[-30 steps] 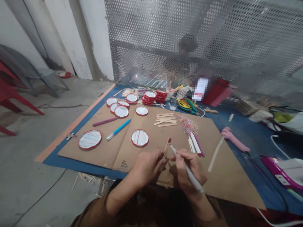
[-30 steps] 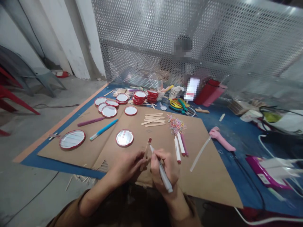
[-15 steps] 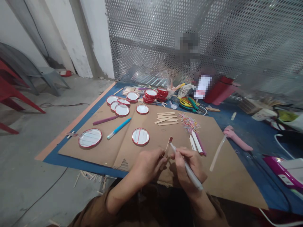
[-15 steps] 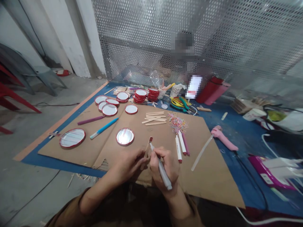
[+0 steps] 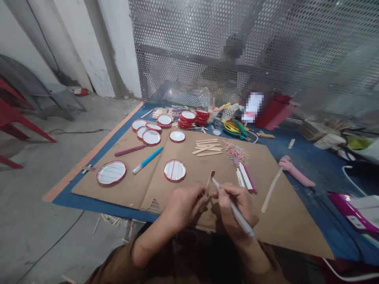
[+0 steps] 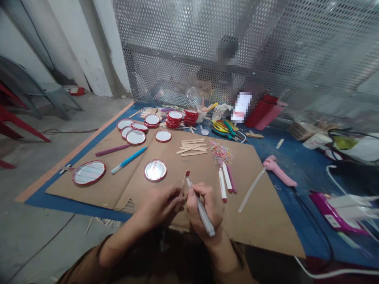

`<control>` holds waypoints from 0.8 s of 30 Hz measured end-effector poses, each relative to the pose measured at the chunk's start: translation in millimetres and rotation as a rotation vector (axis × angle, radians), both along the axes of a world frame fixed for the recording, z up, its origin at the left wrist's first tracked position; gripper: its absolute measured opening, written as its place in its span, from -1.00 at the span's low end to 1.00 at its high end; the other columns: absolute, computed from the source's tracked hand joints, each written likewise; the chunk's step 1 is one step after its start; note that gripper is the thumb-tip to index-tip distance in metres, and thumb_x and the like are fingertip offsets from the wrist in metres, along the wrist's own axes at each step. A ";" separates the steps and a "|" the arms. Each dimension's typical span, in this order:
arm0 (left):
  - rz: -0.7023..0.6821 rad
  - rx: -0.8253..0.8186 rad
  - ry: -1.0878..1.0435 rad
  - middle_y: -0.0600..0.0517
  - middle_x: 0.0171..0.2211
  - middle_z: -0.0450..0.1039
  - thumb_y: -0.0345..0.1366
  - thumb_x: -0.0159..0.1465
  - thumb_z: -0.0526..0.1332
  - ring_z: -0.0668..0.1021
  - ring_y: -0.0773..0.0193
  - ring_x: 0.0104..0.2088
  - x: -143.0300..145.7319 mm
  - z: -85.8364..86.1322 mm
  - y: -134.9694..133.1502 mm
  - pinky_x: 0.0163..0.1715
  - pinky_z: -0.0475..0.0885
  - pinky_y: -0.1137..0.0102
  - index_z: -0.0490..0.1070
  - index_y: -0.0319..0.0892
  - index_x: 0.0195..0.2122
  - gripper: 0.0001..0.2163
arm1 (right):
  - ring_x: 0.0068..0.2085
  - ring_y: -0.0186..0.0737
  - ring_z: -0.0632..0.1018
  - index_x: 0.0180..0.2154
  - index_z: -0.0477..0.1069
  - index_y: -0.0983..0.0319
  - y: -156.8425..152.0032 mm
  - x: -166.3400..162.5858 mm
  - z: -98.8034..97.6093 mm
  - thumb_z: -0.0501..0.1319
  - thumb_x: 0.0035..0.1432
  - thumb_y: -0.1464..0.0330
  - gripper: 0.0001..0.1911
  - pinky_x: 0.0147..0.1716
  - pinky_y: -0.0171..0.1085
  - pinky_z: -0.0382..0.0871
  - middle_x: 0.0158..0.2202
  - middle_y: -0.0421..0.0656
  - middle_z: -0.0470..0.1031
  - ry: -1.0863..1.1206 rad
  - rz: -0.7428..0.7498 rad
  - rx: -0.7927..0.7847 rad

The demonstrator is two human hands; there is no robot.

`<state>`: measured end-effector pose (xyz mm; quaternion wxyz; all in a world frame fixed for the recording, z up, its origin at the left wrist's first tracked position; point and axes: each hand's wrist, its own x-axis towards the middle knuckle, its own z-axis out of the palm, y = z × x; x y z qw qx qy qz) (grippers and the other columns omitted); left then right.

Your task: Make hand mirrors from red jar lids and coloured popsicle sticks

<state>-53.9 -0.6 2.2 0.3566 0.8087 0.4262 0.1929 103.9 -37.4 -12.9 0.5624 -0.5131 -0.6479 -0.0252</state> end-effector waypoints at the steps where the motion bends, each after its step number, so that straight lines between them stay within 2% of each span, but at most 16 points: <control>1: 0.002 -0.002 -0.003 0.06 -0.46 0.45 -0.26 0.34 0.10 0.42 0.32 -0.46 0.1 0.1 0.1 -0.46 0.09 0.46 0.38 -0.16 -0.33 -0.85 | -0.37 -0.29 0.59 -0.22 0.44 0.19 0.0 -0.1 0.2 0.21 0.19 0.47 -0.89 -0.33 -0.30 0.48 -0.43 -0.23 0.54 0.002 -0.005 0.001; 5: 0.002 -0.023 -0.001 0.07 -0.48 0.42 -0.26 0.34 0.10 0.40 0.32 -0.47 0.4 2.4 -0.1 -0.47 0.08 0.46 0.36 -0.16 -0.35 -0.84 | -0.35 -0.26 0.59 -0.23 0.45 0.18 -0.2 0.4 0.2 0.21 0.21 0.44 -0.91 -0.31 -0.27 0.49 -0.44 -0.23 0.53 0.021 -0.040 -0.015; 13: 0.015 -0.028 0.006 0.08 -0.51 0.38 -0.23 0.34 0.09 0.35 0.33 -0.49 0.5 0.7 -0.9 -0.48 0.07 0.45 0.34 -0.16 -0.37 -0.82 | -0.35 -0.29 0.57 -0.21 0.44 0.19 -0.2 1.8 -0.3 0.21 0.20 0.48 -0.87 -0.29 -0.29 0.48 -0.44 -0.24 0.52 0.045 0.019 -0.002; 24: 0.013 -0.024 -0.004 0.08 -0.50 0.39 -0.23 0.34 0.09 0.35 0.33 -0.49 0.7 -0.8 -0.3 -0.48 0.08 0.46 0.35 -0.16 -0.37 -0.82 | -0.35 -0.26 0.58 -0.21 0.45 0.19 -0.2 0.3 2.0 0.22 0.19 0.47 -0.88 -0.27 -0.27 0.48 -0.42 -0.22 0.53 0.025 -0.008 0.000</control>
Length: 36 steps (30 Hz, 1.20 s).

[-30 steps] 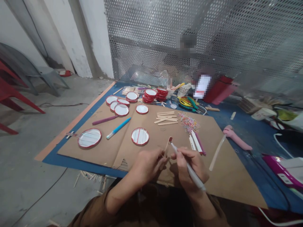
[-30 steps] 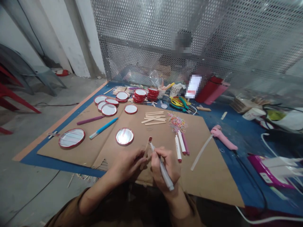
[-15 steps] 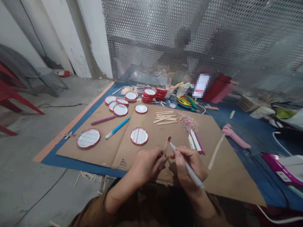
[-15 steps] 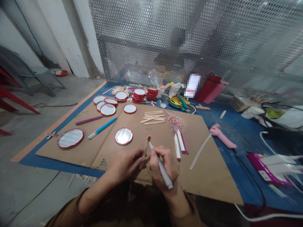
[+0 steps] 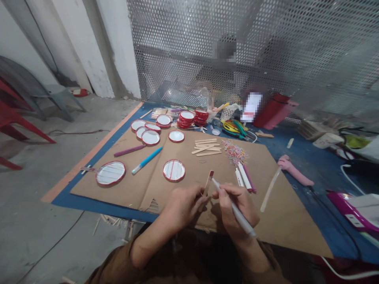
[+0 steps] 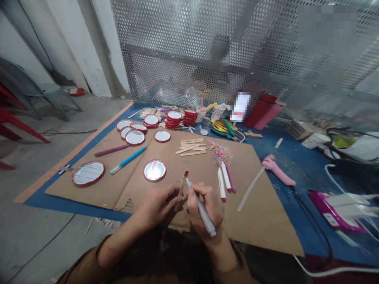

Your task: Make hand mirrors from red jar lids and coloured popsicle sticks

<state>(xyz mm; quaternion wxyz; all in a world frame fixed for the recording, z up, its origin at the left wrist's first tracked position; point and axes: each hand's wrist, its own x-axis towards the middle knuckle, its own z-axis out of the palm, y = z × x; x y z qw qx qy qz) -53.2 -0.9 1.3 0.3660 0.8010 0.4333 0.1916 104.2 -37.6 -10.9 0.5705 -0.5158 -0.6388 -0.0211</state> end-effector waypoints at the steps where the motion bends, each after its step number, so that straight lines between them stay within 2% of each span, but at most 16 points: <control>1: 0.002 0.002 0.005 0.08 -0.50 0.40 -0.23 0.35 0.09 0.36 0.33 -0.49 0.0 0.2 -0.1 -0.48 0.08 0.46 0.36 -0.16 -0.37 -0.82 | -0.35 -0.27 0.58 -0.21 0.45 0.19 -0.3 0.0 0.1 0.22 0.20 0.47 -0.88 -0.28 -0.28 0.48 -0.42 -0.22 0.53 0.004 -0.003 -0.005; 7: -0.006 0.010 0.005 0.06 -0.48 0.43 -0.24 0.35 0.10 0.39 0.32 -0.47 -0.4 2.1 -0.7 -0.47 0.09 0.46 0.38 -0.16 -0.35 -0.83 | -0.38 -0.31 0.56 -0.22 0.45 0.17 -0.7 0.7 -0.1 0.20 0.21 0.45 -0.90 -0.34 -0.33 0.45 -0.44 -0.25 0.53 0.037 -0.004 -0.036; 21: 0.007 -0.012 -0.008 0.07 -0.48 0.45 -0.26 0.33 0.10 0.41 0.32 -0.47 -0.7 4.5 -0.5 -0.47 0.11 0.46 0.37 -0.15 -0.37 -0.84 | -0.38 -0.26 0.59 -0.24 0.47 0.20 -1.3 1.0 0.4 0.22 0.19 0.45 -0.91 -0.37 -0.28 0.49 -0.47 -0.23 0.53 0.050 -0.036 -0.012; 28: -0.002 0.004 -0.032 0.08 -0.49 0.42 -0.24 0.34 0.09 0.38 0.33 -0.48 -0.5 2.0 -1.0 -0.47 0.09 0.45 0.37 -0.16 -0.36 -0.83 | -0.36 -0.26 0.59 -0.19 0.45 0.18 -1.4 0.5 -1.9 0.22 0.19 0.47 -0.86 -0.29 -0.25 0.51 -0.43 -0.23 0.55 0.008 0.022 -0.002; 36: -0.004 -0.008 -0.012 0.09 -0.51 0.39 -0.25 0.34 0.10 0.37 0.33 -0.49 -0.7 4.7 -1.0 -0.48 0.08 0.46 0.37 -0.15 -0.36 -0.84 | -0.35 -0.24 0.59 -0.21 0.45 0.19 -0.5 0.2 -3.5 0.21 0.21 0.42 -0.91 -0.30 -0.23 0.51 -0.43 -0.21 0.54 0.009 -0.007 -0.025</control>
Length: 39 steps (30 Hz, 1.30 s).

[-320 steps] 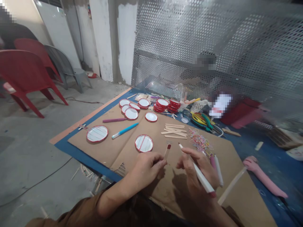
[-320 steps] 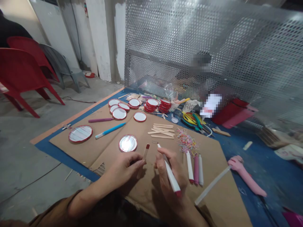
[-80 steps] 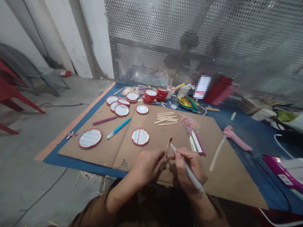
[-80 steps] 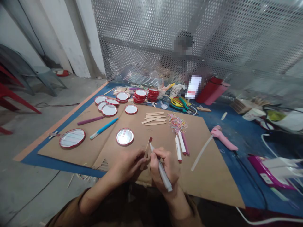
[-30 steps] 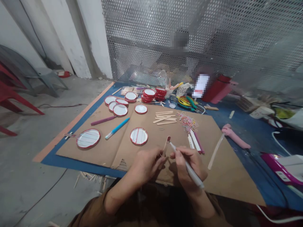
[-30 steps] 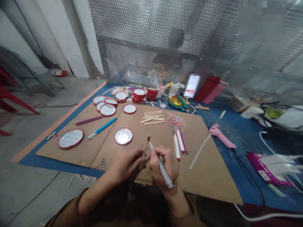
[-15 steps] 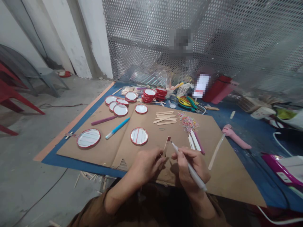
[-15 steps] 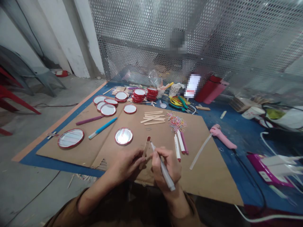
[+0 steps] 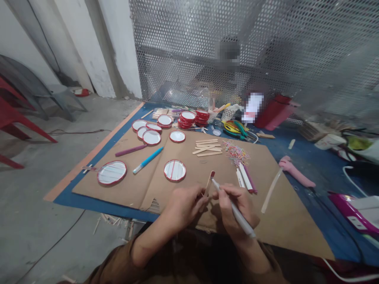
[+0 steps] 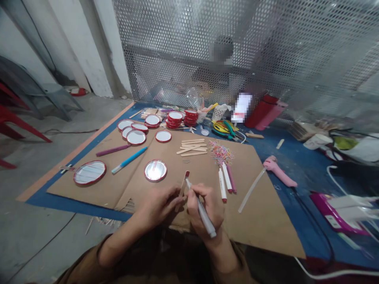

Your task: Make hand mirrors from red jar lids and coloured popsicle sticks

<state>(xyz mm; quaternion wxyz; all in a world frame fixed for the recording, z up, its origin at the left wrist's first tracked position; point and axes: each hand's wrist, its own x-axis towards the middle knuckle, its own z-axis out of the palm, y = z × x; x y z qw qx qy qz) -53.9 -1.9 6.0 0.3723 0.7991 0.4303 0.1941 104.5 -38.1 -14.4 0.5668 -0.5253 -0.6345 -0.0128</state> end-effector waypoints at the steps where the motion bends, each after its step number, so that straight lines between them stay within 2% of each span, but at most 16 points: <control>1: 0.001 0.001 0.002 0.09 -0.51 0.39 -0.25 0.34 0.10 0.37 0.33 -0.49 -0.1 0.0 -0.1 -0.48 0.09 0.46 0.37 -0.15 -0.36 -0.84 | -0.36 -0.24 0.59 -0.22 0.44 0.19 -0.1 0.2 -0.2 0.21 0.21 0.42 -0.91 -0.31 -0.24 0.51 -0.44 -0.21 0.54 0.000 -0.010 -0.001; 15: 0.008 0.025 0.030 0.08 -0.48 0.46 -0.27 0.33 0.11 0.44 0.32 -0.47 0.4 0.8 -0.4 -0.48 0.13 0.46 0.39 -0.15 -0.34 -0.86 | -0.37 -0.24 0.59 -0.23 0.45 0.20 -0.2 1.0 1.0 0.20 0.21 0.42 -0.91 -0.33 -0.22 0.51 -0.45 -0.20 0.54 0.005 -0.010 -0.004; 22: 0.017 0.020 0.041 0.07 -0.49 0.45 -0.26 0.33 0.11 0.42 0.31 -0.48 -0.3 -0.3 0.3 -0.49 0.12 0.47 0.38 -0.15 -0.35 -0.86 | -0.42 -0.27 0.59 -0.27 0.46 0.19 0.2 -0.7 7.9 0.21 0.19 0.44 -0.93 -0.43 -0.31 0.49 -0.48 -0.23 0.53 0.008 -0.029 0.019; 29: 0.015 0.030 -0.008 0.09 -0.50 0.43 -0.25 0.33 0.11 0.39 0.34 -0.49 0.4 -3.2 0.1 -0.49 0.12 0.48 0.38 -0.15 -0.36 -0.84 | -0.37 -0.24 0.61 -0.21 0.46 0.19 -0.8 -0.3 3.3 0.22 0.19 0.45 -0.88 -0.32 -0.24 0.52 -0.43 -0.21 0.56 -0.016 0.005 0.022; 39: 0.015 0.008 -0.018 0.10 -0.51 0.38 -0.26 0.33 0.11 0.37 0.33 -0.49 -0.8 -3.4 -0.3 -0.48 0.10 0.46 0.37 -0.15 -0.36 -0.85 | -0.38 -0.26 0.60 -0.21 0.45 0.19 -0.5 1.1 1.5 0.22 0.20 0.43 -0.90 -0.32 -0.26 0.51 -0.42 -0.21 0.56 -0.020 -0.011 0.004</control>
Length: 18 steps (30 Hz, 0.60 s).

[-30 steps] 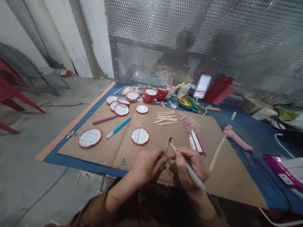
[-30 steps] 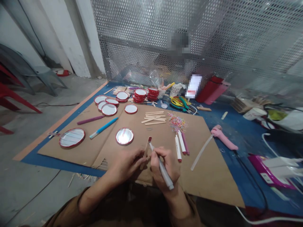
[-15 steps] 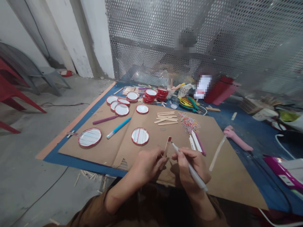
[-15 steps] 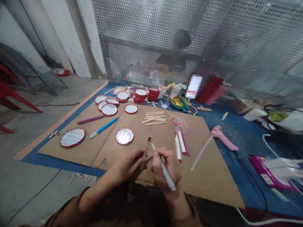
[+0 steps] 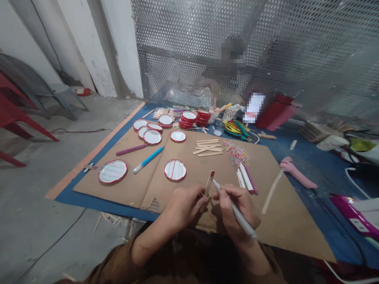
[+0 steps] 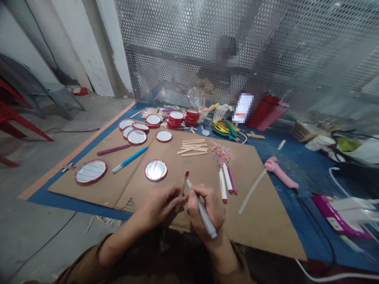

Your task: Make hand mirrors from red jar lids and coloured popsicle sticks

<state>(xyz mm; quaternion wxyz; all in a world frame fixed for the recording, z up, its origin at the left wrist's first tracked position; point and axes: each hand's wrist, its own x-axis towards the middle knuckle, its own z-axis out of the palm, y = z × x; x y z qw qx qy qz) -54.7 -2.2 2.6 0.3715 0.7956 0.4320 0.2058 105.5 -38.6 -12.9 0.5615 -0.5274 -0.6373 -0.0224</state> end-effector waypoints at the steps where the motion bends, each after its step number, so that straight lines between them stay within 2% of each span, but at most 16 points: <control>1: 0.000 0.000 0.001 0.10 -0.51 0.39 -0.26 0.33 0.11 0.37 0.33 -0.49 -0.1 -0.2 -0.1 -0.48 0.10 0.46 0.37 -0.15 -0.35 -0.86 | -0.38 -0.25 0.60 -0.22 0.45 0.19 -0.1 -0.6 0.7 0.21 0.20 0.43 -0.91 -0.31 -0.25 0.52 -0.43 -0.21 0.55 -0.001 -0.001 -0.001; 18: -0.013 0.016 0.011 0.06 -0.47 0.44 -0.24 0.35 0.08 0.42 0.31 -0.46 -0.3 -0.3 -0.3 -0.47 0.11 0.46 0.37 -0.15 -0.33 -0.83 | -0.37 -0.23 0.61 -0.26 0.48 0.20 -0.8 -1.3 2.8 0.23 0.19 0.40 -0.94 -0.35 -0.27 0.51 -0.43 -0.20 0.56 0.010 -0.046 -0.006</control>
